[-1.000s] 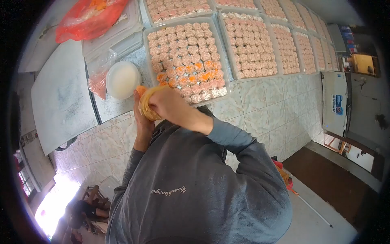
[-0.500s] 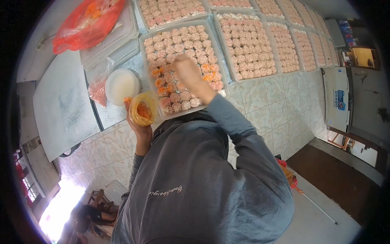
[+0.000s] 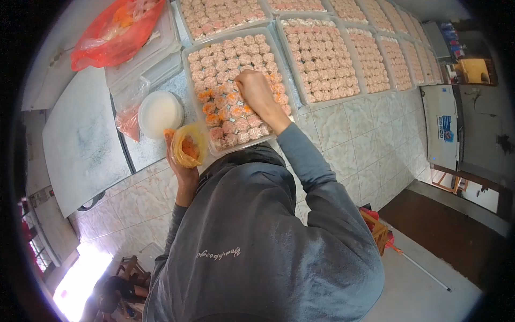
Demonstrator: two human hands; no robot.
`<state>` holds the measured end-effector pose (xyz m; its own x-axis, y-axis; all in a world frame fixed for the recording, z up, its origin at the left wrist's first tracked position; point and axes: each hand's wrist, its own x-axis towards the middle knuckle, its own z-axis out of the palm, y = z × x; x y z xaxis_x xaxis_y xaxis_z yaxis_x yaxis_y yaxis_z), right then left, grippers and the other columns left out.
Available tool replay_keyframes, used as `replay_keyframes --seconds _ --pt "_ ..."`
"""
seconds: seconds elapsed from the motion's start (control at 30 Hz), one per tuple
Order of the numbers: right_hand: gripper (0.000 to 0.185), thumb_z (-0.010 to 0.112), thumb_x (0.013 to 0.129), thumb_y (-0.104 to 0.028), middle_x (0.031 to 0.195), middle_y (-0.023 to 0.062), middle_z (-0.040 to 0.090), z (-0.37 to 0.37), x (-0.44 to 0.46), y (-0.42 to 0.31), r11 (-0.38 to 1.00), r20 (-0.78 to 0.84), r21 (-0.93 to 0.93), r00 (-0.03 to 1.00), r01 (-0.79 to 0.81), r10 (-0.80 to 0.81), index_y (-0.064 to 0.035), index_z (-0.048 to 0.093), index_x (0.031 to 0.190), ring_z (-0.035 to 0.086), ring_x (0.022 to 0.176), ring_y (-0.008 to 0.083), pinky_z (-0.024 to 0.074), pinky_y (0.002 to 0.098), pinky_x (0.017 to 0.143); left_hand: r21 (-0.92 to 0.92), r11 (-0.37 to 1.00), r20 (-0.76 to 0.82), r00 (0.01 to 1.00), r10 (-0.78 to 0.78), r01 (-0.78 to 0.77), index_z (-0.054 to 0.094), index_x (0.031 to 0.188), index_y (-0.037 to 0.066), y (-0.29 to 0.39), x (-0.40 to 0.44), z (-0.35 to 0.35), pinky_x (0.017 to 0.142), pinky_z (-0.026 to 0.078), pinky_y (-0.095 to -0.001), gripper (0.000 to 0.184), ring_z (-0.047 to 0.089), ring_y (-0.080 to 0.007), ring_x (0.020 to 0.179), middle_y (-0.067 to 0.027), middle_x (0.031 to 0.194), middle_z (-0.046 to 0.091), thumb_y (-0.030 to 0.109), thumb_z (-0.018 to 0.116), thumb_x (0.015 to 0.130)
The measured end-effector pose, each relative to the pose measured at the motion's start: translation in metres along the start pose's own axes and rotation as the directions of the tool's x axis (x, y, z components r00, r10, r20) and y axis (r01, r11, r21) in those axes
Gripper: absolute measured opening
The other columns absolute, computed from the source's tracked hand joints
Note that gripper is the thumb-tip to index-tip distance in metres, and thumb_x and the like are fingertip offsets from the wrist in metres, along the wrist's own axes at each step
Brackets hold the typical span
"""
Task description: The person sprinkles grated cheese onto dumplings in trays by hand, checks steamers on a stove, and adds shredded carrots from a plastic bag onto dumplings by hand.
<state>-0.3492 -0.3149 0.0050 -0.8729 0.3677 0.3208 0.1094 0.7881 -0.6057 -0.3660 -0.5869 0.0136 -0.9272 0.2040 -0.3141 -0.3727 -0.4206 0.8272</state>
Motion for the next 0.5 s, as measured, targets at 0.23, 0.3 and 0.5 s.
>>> replay_keyframes --seconds 0.23,0.3,0.5 --pt "0.009 0.060 0.077 0.000 0.081 0.0197 0.064 0.026 -0.006 0.003 0.973 0.063 -0.231 0.998 -0.013 0.029 0.0060 0.067 0.074 0.065 0.073 0.0364 0.0526 0.0428 0.067 -0.025 0.998 -0.017 0.998 -0.057 0.057 0.058 0.108 0.004 -0.004 -0.027 -0.018 0.075 0.053 -0.0284 0.043 0.063 -0.0127 0.085 -0.0039 0.093 0.062 0.045 0.048 0.102" --pt "0.010 0.060 0.076 -0.002 0.082 0.0199 0.064 0.031 -0.005 -0.008 0.964 0.068 -0.267 0.997 -0.021 0.040 0.0053 0.067 0.074 0.065 0.074 0.0367 0.0526 0.0430 0.067 -0.036 0.997 -0.007 0.998 -0.068 0.068 0.058 0.107 0.004 -0.004 -0.033 -0.028 0.076 0.054 -0.0284 0.044 0.063 -0.0129 0.085 -0.0041 0.094 0.062 0.046 0.047 0.102" --pt "0.009 0.061 0.076 -0.003 0.089 0.0207 0.066 0.054 0.002 -0.031 0.936 0.149 -0.324 0.970 -0.135 0.191 0.0027 0.068 0.076 0.065 0.079 0.0374 0.0524 0.0449 0.070 -0.054 0.995 -0.036 0.996 -0.087 0.085 0.060 0.105 0.004 0.009 -0.050 -0.040 0.075 0.054 -0.0281 0.045 0.063 -0.0130 0.086 -0.0045 0.094 0.062 0.047 0.045 0.103"
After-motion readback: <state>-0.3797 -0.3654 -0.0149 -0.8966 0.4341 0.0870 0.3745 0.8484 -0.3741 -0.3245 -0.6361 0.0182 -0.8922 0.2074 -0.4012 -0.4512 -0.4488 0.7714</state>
